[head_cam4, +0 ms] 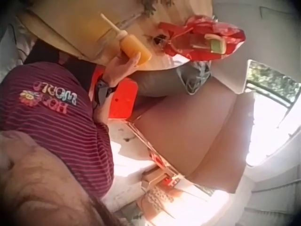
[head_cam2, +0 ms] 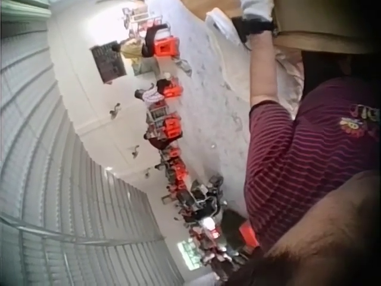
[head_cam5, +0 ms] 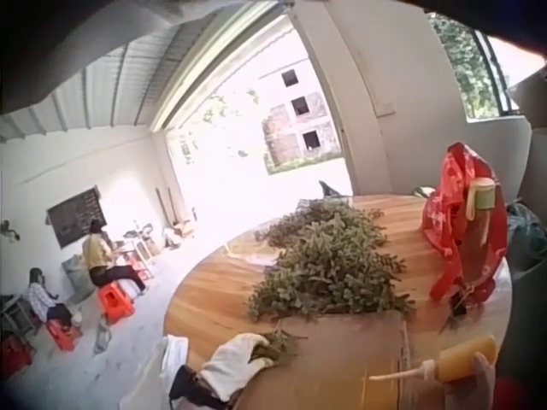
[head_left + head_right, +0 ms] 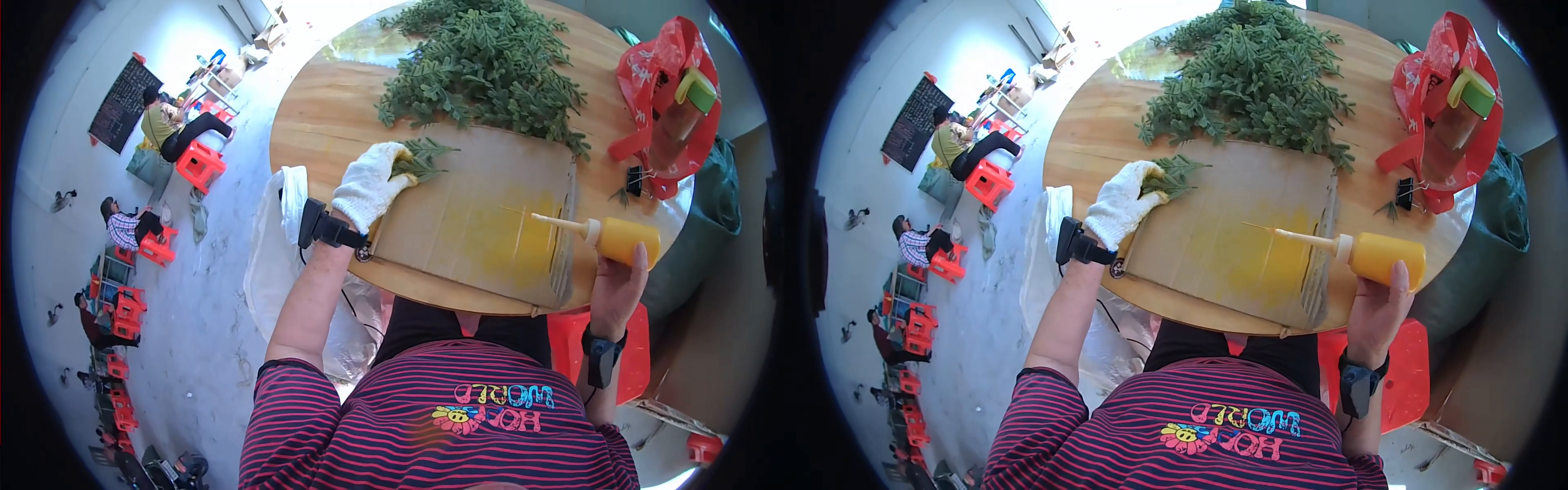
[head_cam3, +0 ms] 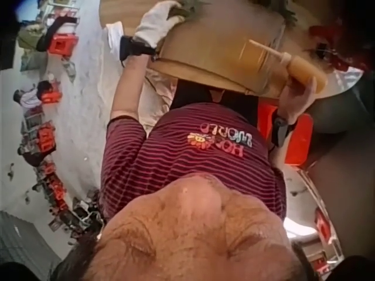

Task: The person takes plastic branches from a bag, places them on a cardboard sheet, and applies glue from a squeeze bottle. They repeat this process for several branches, setting each one aside on the table after gluing.

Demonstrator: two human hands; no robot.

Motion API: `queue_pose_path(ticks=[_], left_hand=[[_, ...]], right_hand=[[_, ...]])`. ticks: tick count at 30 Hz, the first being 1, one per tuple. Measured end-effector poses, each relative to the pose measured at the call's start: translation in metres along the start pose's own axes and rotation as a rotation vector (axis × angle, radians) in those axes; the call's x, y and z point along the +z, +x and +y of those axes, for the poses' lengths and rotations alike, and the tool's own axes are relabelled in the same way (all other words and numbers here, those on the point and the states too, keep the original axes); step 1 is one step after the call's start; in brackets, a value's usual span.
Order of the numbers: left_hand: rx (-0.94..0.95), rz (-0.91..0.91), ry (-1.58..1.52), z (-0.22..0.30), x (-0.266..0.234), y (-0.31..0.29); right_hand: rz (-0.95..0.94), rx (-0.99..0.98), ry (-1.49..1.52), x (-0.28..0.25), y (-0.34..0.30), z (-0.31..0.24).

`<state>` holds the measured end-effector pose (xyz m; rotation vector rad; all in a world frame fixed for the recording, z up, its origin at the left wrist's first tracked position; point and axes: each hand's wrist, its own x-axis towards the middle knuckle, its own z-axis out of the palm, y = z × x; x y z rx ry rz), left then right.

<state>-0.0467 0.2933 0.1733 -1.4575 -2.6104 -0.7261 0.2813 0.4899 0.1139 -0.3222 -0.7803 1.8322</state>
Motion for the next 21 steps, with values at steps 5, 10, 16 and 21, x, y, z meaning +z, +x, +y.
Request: queue_pose_path(ticks=[5, 10, 16, 21], left_hand=[[0.034, 0.147, -0.056, -0.010, 0.008, 0.006], [0.033, -0.081, -0.001, -0.011, -0.003, 0.023], [0.044, -0.069, -0.110, -0.034, 0.005, 0.040], [-0.100, 0.153, -0.640, -0.046, 0.007, 0.045]], right_hand=[[0.004, -0.019, 0.012, 0.003, -0.001, -0.001], [-0.013, -0.004, 0.005, 0.002, 0.000, 0.000], [0.016, -0.016, -0.024, 0.003, 0.002, 0.001], [0.017, -0.030, -0.027, 0.004, 0.003, 0.001]])
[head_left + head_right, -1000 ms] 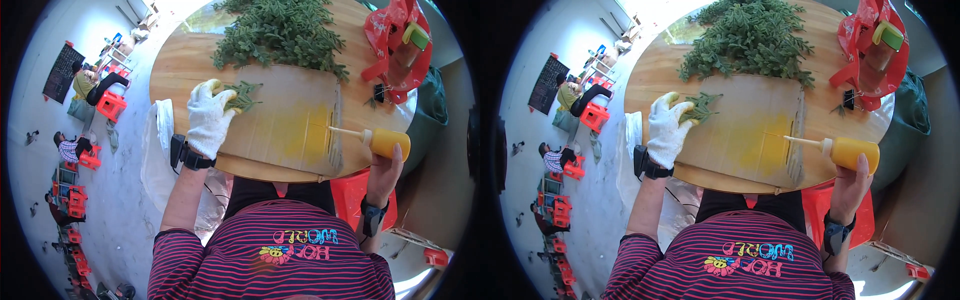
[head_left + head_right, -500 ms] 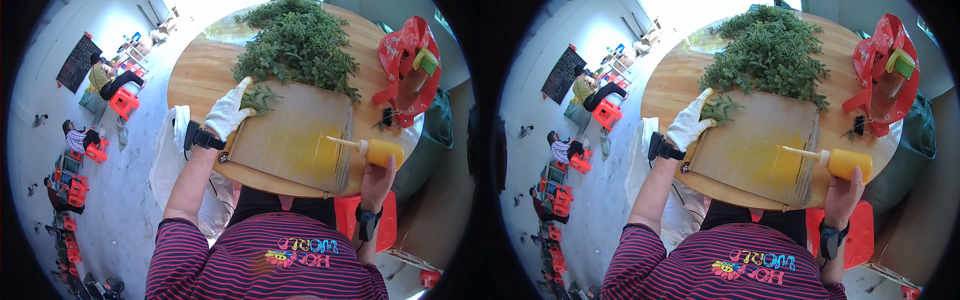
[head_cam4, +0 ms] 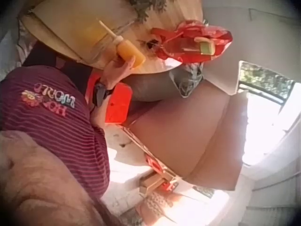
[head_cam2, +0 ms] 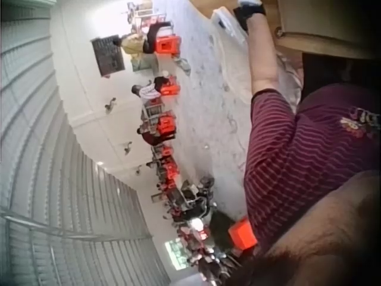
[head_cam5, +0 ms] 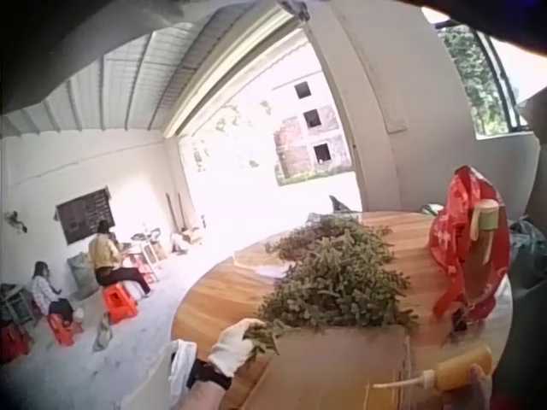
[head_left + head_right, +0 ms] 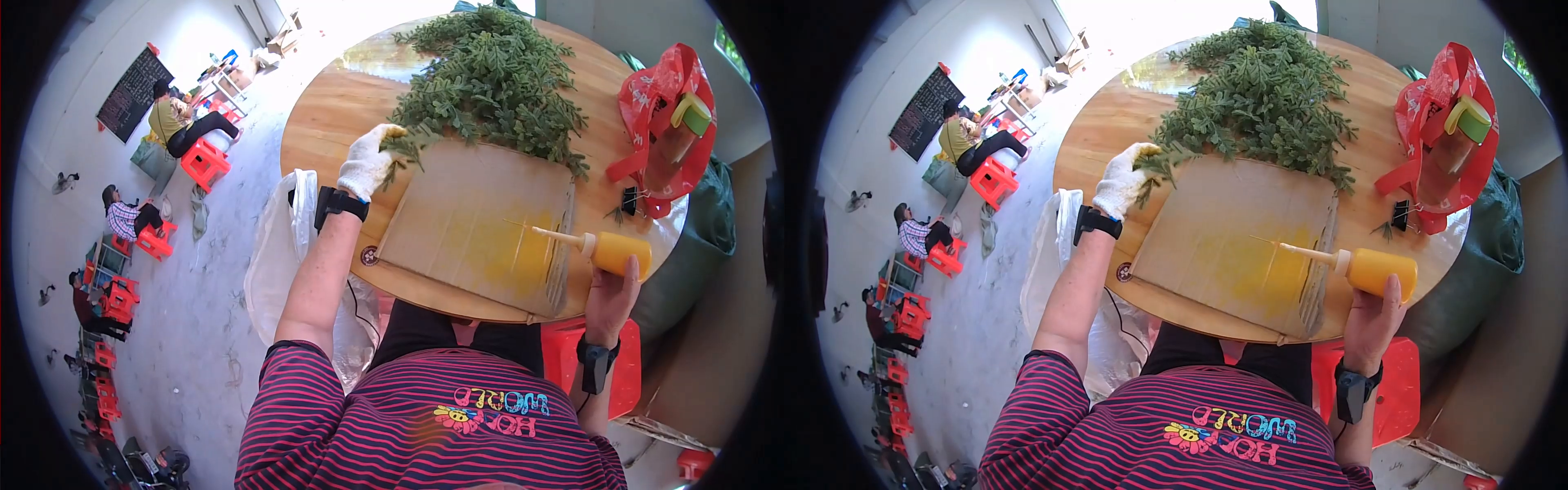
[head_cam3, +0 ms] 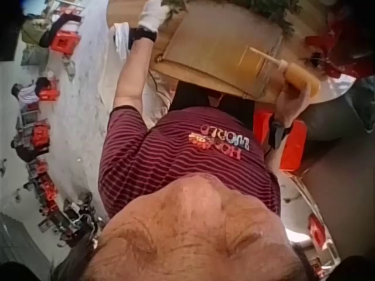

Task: The person takes plastic branches from a bag, places them on a cardboard sheet, and applies glue from a squeeze bottle. They repeat this process for several branches, setting each one aside on the table after gluing.

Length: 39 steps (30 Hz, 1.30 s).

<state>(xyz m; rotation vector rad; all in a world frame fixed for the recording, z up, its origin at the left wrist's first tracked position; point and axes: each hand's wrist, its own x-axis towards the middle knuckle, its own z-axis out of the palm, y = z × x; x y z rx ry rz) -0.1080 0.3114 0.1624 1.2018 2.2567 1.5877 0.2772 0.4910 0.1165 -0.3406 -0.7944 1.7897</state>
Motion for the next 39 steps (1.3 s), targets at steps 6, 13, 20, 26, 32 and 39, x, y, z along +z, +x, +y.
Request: queue_pose_path(ticks=[6, 13, 20, 26, 32, 39], left_hand=[[-0.164, 0.117, -0.281, 0.037, -0.025, -0.018], [0.007, 0.371, -0.424, 0.038, -0.081, -0.097], [-0.201, 0.849, -0.473, -0.047, -0.120, -0.230], [-0.424, 0.582, -0.480, -0.124, -0.078, -0.289], [-0.627, 0.361, 0.433, -0.171, -0.102, -0.300], [-0.715, 0.380, -0.454, -0.143, -0.128, -0.302]], right_hand=[[-0.031, 0.012, -0.009, -0.001, 0.000, -0.001], [0.049, 0.055, 0.016, -0.001, 0.005, -0.002], [0.061, 0.042, -0.017, 0.013, 0.006, -0.005], [-0.092, 0.103, -0.048, -0.008, 0.017, -0.008], [-0.064, 0.087, -0.044, -0.007, 0.017, -0.009], [-0.117, 0.104, -0.030, -0.009, 0.023, -0.007]])
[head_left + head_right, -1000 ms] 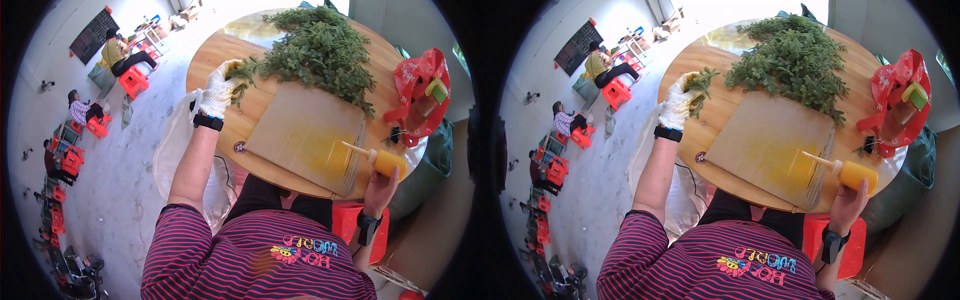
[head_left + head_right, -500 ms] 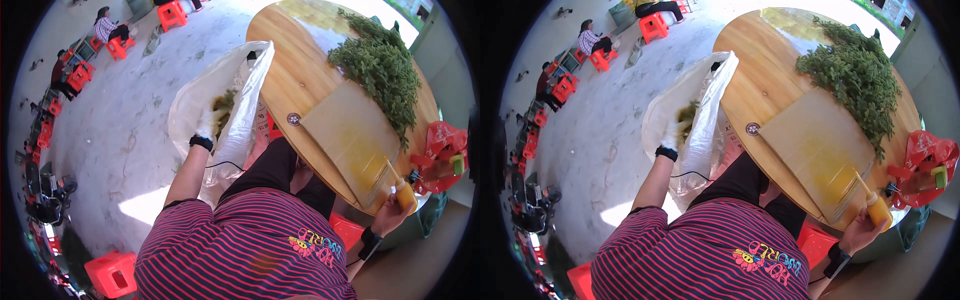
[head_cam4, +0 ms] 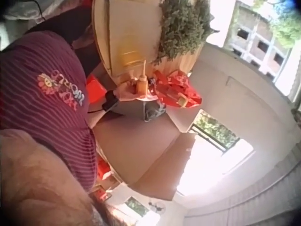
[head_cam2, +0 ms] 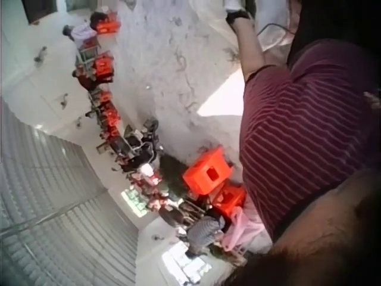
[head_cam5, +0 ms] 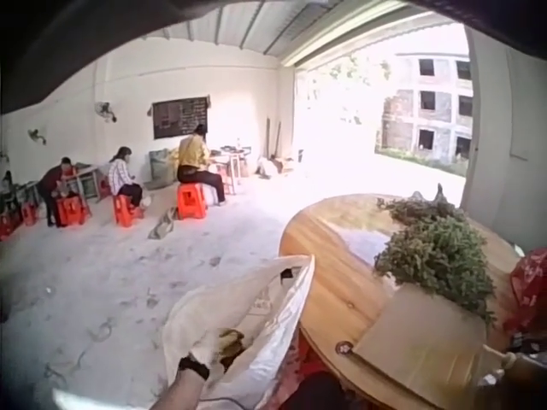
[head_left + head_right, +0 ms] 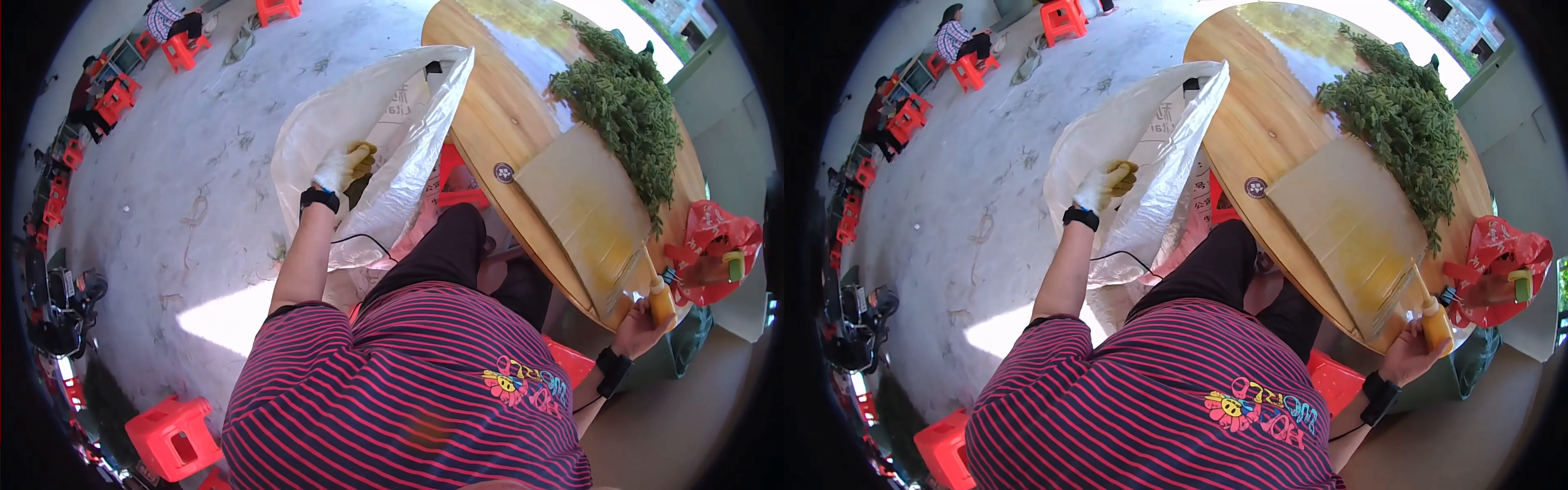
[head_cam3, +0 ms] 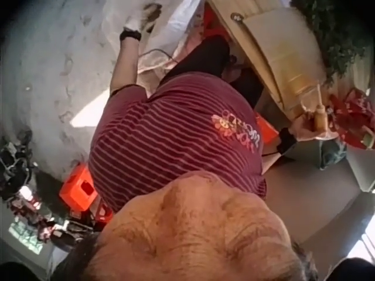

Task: The person takes plastic branches from a bag, places them on a cardboard sheet, and applies glue from a squeeze bottle. They repeat this process for several branches, setting each one aside on the table after gluing.

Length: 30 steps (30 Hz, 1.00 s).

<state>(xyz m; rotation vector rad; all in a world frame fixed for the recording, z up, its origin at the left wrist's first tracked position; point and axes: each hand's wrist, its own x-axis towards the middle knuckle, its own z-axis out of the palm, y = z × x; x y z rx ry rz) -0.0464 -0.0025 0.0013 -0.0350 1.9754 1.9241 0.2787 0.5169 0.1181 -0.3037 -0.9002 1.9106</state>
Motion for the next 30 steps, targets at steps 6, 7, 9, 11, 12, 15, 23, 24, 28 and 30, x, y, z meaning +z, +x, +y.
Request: queue_pose_path(ticks=[6, 7, 9, 11, 12, 15, 23, 24, 28, 30], left_hand=[[0.298, 0.045, -0.058, 0.069, 0.040, -0.024], [0.360, 0.067, -0.045, 0.085, 0.050, -0.031], [0.443, 0.055, -0.027, 0.122, 0.077, -0.033], [0.498, -0.095, -0.026, 0.153, 0.113, -0.034], [0.522, -0.171, -0.025, 0.168, 0.134, -0.033], [0.750, -0.353, 0.369, 0.220, 0.204, -0.026], [0.999, -0.267, 0.624, 0.256, 0.353, 0.074], [1.081, -0.157, 0.700, 0.259, 0.368, 0.080], [1.131, 0.077, 1.031, 0.255, 0.415, 0.091], [1.110, 0.141, 1.160, 0.250, 0.421, 0.107]], right_hand=[[0.009, -0.022, 0.064, 0.003, -0.004, -0.004], [0.016, -0.004, 0.081, 0.002, -0.006, -0.002], [0.023, 0.038, 0.115, 0.005, -0.007, 0.001], [0.053, 0.016, 0.151, 0.008, -0.010, -0.001], [0.066, 0.022, 0.172, 0.009, -0.010, -0.002], [0.102, 0.010, 0.213, 0.014, -0.008, -0.004], [0.160, 0.018, 0.279, 0.014, -0.002, 0.006], [0.149, 0.033, 0.278, 0.014, -0.004, 0.005], [0.191, 0.057, 0.302, 0.020, -0.005, 0.002], [0.218, 0.063, 0.313, 0.018, -0.003, 0.004]])
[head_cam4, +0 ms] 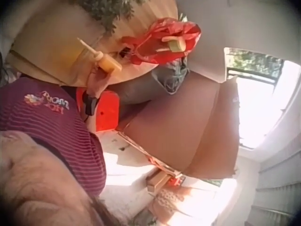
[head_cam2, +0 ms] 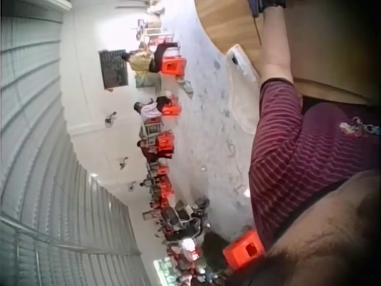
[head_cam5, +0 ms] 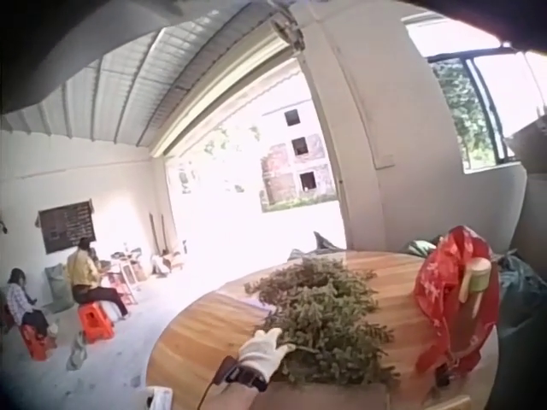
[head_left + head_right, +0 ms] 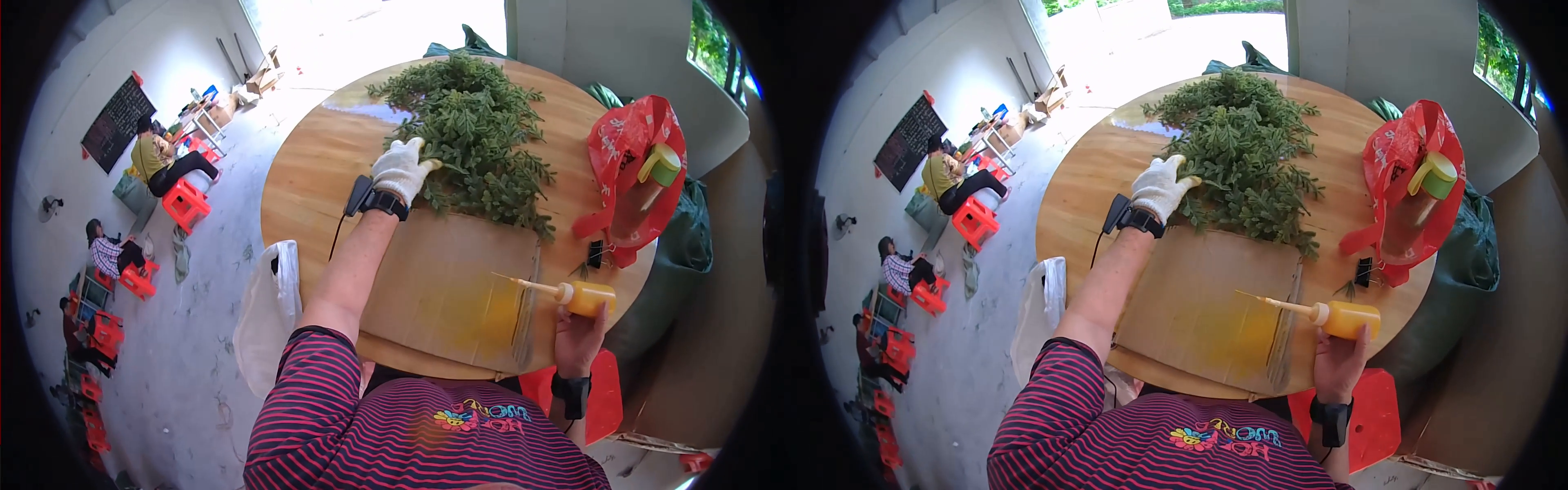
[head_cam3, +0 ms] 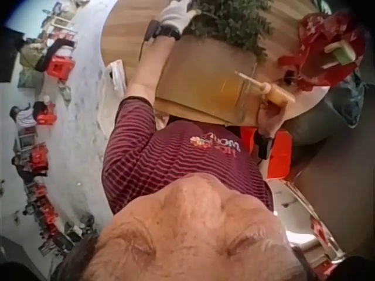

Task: The person takes plastic branches from a bag, places them on a cardboard sheet, and applies glue from a squeeze bottle. They repeat this process for several branches, setting each one aside on the table after gluing.

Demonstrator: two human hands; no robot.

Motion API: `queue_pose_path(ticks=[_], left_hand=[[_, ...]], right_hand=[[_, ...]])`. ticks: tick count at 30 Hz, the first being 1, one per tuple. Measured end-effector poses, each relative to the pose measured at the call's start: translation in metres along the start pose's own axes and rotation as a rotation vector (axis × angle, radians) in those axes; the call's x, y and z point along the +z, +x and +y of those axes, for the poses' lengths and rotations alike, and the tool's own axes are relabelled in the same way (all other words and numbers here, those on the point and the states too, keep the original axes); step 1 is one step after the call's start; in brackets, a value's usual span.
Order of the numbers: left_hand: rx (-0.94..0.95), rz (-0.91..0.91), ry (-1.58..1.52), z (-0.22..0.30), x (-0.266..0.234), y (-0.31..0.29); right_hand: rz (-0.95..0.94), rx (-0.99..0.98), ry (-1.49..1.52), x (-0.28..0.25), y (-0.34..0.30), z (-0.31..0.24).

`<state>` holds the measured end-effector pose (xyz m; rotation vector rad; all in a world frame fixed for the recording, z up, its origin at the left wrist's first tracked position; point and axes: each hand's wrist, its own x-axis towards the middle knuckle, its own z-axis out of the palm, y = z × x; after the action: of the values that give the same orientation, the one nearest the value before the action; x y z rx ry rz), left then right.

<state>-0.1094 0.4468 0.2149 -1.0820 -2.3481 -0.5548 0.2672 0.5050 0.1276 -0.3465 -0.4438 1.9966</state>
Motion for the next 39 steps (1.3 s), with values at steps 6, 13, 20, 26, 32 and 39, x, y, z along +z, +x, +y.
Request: queue_pose_path(ticks=[6, 13, 20, 26, 32, 39], left_hand=[[-0.135, -0.074, -0.256, -0.056, 0.009, 0.000], [-0.314, 0.128, -1.015, -0.064, -0.039, -0.030], [0.209, -0.138, -0.829, 0.018, -0.077, -0.123], [0.578, -0.204, -0.391, 0.037, -0.094, -0.155], [0.223, -0.265, -0.627, 0.025, -0.097, -0.159], [0.187, -0.064, -0.575, 0.026, -0.089, -0.171]], right_hand=[[-0.038, 0.051, 0.049, -0.001, 0.002, -0.005], [-0.025, 0.028, 0.059, 0.000, -0.003, -0.006], [0.018, -0.012, 0.077, 0.002, 0.000, -0.006], [0.025, -0.114, 0.017, 0.012, -0.006, -0.008], [0.040, -0.138, -0.064, 0.013, -0.007, -0.011], [0.105, -0.171, -0.130, 0.031, -0.017, -0.012]])
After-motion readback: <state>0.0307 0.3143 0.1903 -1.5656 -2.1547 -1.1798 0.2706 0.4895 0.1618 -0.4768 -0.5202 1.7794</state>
